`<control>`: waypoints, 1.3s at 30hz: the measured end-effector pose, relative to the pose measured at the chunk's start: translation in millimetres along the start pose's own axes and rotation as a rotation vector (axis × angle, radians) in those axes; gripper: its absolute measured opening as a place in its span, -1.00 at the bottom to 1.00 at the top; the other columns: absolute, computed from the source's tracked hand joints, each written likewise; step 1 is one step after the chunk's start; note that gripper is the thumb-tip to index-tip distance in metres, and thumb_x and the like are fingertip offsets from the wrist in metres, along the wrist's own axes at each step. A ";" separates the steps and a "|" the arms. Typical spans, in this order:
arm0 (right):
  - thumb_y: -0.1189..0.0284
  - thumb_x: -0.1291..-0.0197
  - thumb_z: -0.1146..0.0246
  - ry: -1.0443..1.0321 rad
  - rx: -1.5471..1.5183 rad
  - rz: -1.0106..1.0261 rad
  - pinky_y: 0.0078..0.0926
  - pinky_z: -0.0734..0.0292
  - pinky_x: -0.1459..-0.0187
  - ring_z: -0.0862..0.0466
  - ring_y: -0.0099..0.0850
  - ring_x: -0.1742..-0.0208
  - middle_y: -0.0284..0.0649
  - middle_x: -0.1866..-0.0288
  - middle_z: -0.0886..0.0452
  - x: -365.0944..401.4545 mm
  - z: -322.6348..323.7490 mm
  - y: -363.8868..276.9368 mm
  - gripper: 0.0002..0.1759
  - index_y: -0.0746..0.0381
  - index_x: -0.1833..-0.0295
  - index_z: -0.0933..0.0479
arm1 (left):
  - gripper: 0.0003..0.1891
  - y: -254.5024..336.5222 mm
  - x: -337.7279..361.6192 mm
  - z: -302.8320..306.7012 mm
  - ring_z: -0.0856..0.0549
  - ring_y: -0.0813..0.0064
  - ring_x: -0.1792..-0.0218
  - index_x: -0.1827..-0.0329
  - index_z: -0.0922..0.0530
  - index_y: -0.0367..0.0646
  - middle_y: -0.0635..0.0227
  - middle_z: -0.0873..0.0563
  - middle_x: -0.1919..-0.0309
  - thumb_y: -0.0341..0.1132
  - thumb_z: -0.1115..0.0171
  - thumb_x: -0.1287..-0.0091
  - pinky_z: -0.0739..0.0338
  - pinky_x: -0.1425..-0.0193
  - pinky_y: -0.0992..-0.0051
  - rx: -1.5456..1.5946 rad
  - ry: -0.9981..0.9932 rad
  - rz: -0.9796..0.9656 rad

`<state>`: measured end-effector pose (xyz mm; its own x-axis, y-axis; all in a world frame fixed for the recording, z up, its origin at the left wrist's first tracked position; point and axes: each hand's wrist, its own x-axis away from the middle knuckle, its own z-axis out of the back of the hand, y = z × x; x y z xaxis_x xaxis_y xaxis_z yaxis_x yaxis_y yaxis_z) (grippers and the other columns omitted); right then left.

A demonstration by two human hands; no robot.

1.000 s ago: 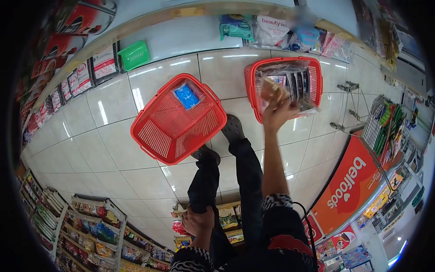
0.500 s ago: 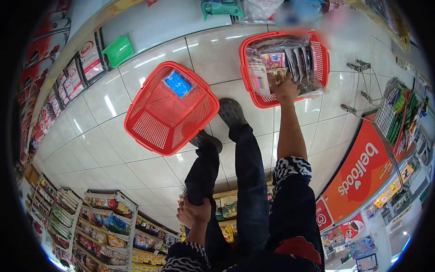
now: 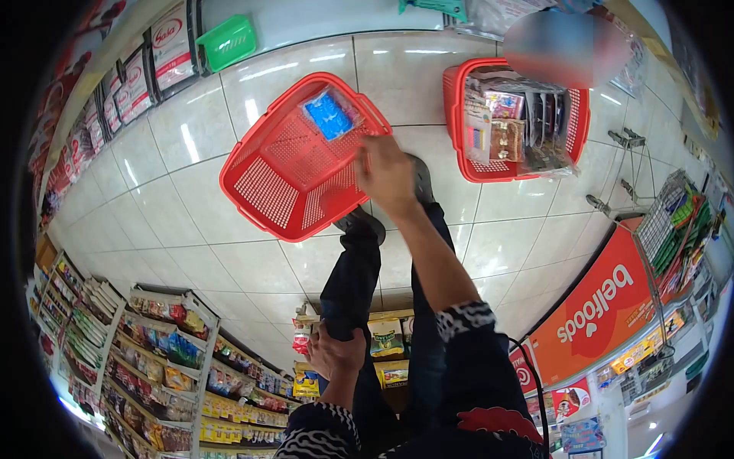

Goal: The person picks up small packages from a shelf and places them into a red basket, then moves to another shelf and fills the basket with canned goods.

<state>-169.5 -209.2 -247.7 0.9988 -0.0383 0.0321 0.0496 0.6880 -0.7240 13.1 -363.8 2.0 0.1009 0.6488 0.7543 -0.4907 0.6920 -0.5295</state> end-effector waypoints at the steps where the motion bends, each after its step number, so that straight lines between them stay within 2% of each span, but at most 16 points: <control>1: 0.44 -0.29 -0.48 -0.114 0.058 0.061 -0.07 -0.77 0.03 -0.77 0.01 -0.07 0.02 -0.10 -0.70 -13.0 -22.2 -9.6 -0.57 0.29 -0.21 -0.56 | -0.11 -2.2 -1.0 -3.1 -0.63 0.09 -0.41 -0.53 -0.59 0.00 0.14 -0.69 -0.37 0.16 -0.43 -0.07 -0.42 -0.56 0.12 0.008 -0.008 0.006; 6: 0.29 -0.28 -0.51 -0.246 0.288 -0.483 0.01 -0.80 -0.12 -0.77 0.08 -0.20 0.10 -0.25 -0.63 -55.1 -129.7 -6.1 -0.33 0.29 -0.40 -0.44 | -0.09 -14.7 -1.0 -14.8 -0.66 0.04 -0.37 -0.54 -0.58 -0.03 0.12 -0.71 -0.34 0.17 -0.43 -0.05 -0.46 -0.53 0.12 0.060 -0.013 -0.002; 9: 0.25 -0.30 -0.49 -0.219 0.500 -0.523 0.05 -0.78 -0.19 -0.75 0.12 -0.24 0.13 -0.29 -0.61 -56.2 -190.5 31.8 -0.31 0.26 -0.44 -0.42 | -0.11 -16.6 -1.2 -17.1 -0.65 0.00 -0.38 -0.51 -0.59 -0.04 0.08 -0.71 -0.33 0.15 -0.43 -0.05 -0.47 -0.53 0.08 0.101 -0.034 0.015; 11: 0.28 -0.47 -0.23 -0.210 0.467 -0.634 0.14 -0.73 -0.26 -0.53 0.12 -0.54 0.14 -0.47 -0.54 -56.6 -200.3 30.1 -0.48 0.19 -0.47 -0.47 | -0.13 -28.0 -4.3 -25.7 -0.66 -0.02 -0.37 -0.49 -0.61 -0.05 0.06 -0.73 -0.30 0.13 -0.44 -0.06 -0.50 -0.52 0.05 0.120 -0.021 -0.026; 13: 0.28 -0.40 -0.31 -0.111 0.378 -0.643 0.20 -0.72 -0.24 -0.42 0.13 -0.63 0.08 -0.52 -0.52 -50.1 -226.0 43.6 -0.49 0.08 -0.44 -0.54 | -0.14 -29.9 -10.1 -21.3 -0.69 -0.02 -0.35 -0.48 -0.61 -0.06 0.06 -0.75 -0.27 0.12 -0.44 -0.06 -0.52 -0.51 0.05 0.201 -0.164 0.052; 14: 0.28 -0.40 -0.31 -0.089 0.381 -0.633 0.20 -0.72 -0.24 -0.42 0.13 -0.63 0.08 -0.52 -0.52 -55.3 -218.0 42.6 -0.49 0.08 -0.44 -0.54 | -0.11 -25.5 -9.7 -13.6 -0.71 -0.01 -0.33 -0.50 -0.59 -0.10 0.07 -0.76 -0.26 0.14 -0.44 -0.07 -0.54 -0.48 0.04 0.136 -0.177 0.030; 16: 0.28 -0.30 -0.43 -0.189 0.360 -0.526 0.11 -0.71 -0.24 -0.76 0.07 -0.18 -0.02 -0.14 -0.75 -48.6 -204.4 31.4 -0.58 0.17 -0.22 -0.63 | -0.10 -20.3 -10.8 -17.4 -0.70 0.00 -0.35 -0.52 -0.58 -0.11 0.07 -0.75 -0.28 0.15 -0.43 -0.08 -0.53 -0.50 0.04 0.093 -0.175 0.044; 19: 0.34 -0.26 -0.42 -0.280 0.008 -0.359 0.09 -0.71 -0.06 -0.78 0.06 -0.04 0.00 0.10 -0.77 -34.9 -183.0 23.7 -0.69 0.19 -0.07 -0.63 | -0.07 -19.9 -4.0 -20.1 -0.67 0.01 -0.39 -0.55 -0.55 -0.12 0.04 -0.73 -0.31 0.17 -0.43 -0.10 -0.49 -0.53 0.04 0.029 -0.140 0.038; 22: 0.56 -0.13 -0.44 -0.206 -0.368 -0.279 -0.13 -0.66 0.22 -0.77 -0.03 0.30 -0.08 0.37 -0.68 -21.9 -93.9 -23.0 -0.70 0.21 0.05 -0.52 | -0.05 -6.6 1.3 -11.5 -0.64 0.00 -0.42 -0.58 -0.53 -0.13 0.01 -0.70 -0.35 0.18 -0.42 -0.11 -0.43 -0.57 0.05 0.036 -0.092 0.002; 24: 0.59 -0.11 -0.41 -0.104 -0.407 -0.356 -0.24 -0.64 0.22 -0.74 -0.20 0.31 -0.13 0.31 -0.64 -5.4 -23.7 -45.4 -0.68 0.20 0.05 -0.49 | -0.04 -5.0 1.8 -11.5 -0.63 -0.02 -0.42 -0.60 -0.50 -0.13 0.01 -0.69 -0.37 0.18 -0.41 -0.12 -0.39 -0.60 0.05 0.015 -0.079 -0.014; 27: 0.61 -0.13 -0.36 0.273 -0.184 -0.208 -0.29 -0.61 0.01 -0.65 -0.29 0.06 -0.13 0.02 -0.58 32.8 55.6 -5.4 -0.65 0.26 -0.04 -0.49 | -0.04 5.4 9.6 1.4 -0.61 -0.01 -0.43 -0.61 -0.50 -0.11 0.02 -0.68 -0.37 0.18 -0.41 -0.12 -0.38 -0.60 0.05 -0.004 -0.047 -0.026; 28: 0.57 -0.24 -0.36 0.424 -0.028 -0.082 -0.26 -0.60 -0.07 -0.64 -0.30 -0.02 -0.13 -0.04 -0.58 32.0 88.5 11.0 -0.58 0.30 -0.19 -0.45 | -0.05 3.1 7.7 -4.0 -0.60 0.00 -0.44 -0.60 -0.51 -0.09 0.03 -0.68 -0.37 0.18 -0.41 -0.11 -0.37 -0.61 0.06 -0.004 -0.041 -0.030; 29: 0.37 -0.34 -0.42 0.554 -0.110 -0.285 -0.16 -0.54 -0.22 -0.63 -0.23 -0.12 -0.05 -0.10 -0.59 43.8 108.7 33.5 -0.54 0.33 -0.20 -0.42 | -0.05 3.6 6.8 -4.9 -0.60 0.00 -0.44 -0.60 -0.51 -0.09 0.03 -0.68 -0.37 0.18 -0.41 -0.11 -0.37 -0.61 0.06 -0.005 -0.042 -0.030; 30: 0.34 -0.45 -0.35 0.672 -0.055 -0.271 -0.19 -0.58 -0.16 -0.65 -0.24 -0.08 -0.01 -0.13 -0.60 37.5 137.2 52.5 -0.51 0.37 -0.29 -0.37 | -0.05 3.4 6.5 -5.6 -0.60 0.01 -0.45 -0.60 -0.51 -0.09 0.04 -0.68 -0.38 0.18 -0.41 -0.11 -0.36 -0.61 0.06 0.001 -0.034 -0.035; 33: 0.41 -0.43 -0.25 0.761 0.120 -0.429 -0.22 -0.65 -0.06 -0.73 -0.12 0.01 0.09 -0.08 -0.65 19.4 189.0 98.5 -0.52 0.45 -0.31 -0.33 | -0.10 0.5 8.5 -10.0 -0.64 0.01 -0.41 -0.55 -0.55 -0.11 0.05 -0.71 -0.34 0.11 -0.43 -0.10 -0.42 -0.58 0.05 0.009 0.009 -0.048; 39: 0.55 -0.30 -0.24 0.328 0.439 -0.373 0.14 -0.61 -0.15 -0.72 0.29 -0.07 0.27 -0.13 -0.68 29.1 185.5 198.5 -0.49 0.41 -0.34 -0.36 | -0.09 2.4 7.5 -7.1 -0.63 0.03 -0.43 -0.57 -0.55 -0.10 0.07 -0.69 -0.36 0.12 -0.42 -0.11 -0.40 -0.60 0.07 -0.031 0.007 -0.037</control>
<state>-129.6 60.6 -262.7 0.8642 -0.5019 -0.0358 0.4586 0.8150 -0.3543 18.8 -355.0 3.7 0.1249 0.6248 0.7707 -0.4594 0.7249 -0.5132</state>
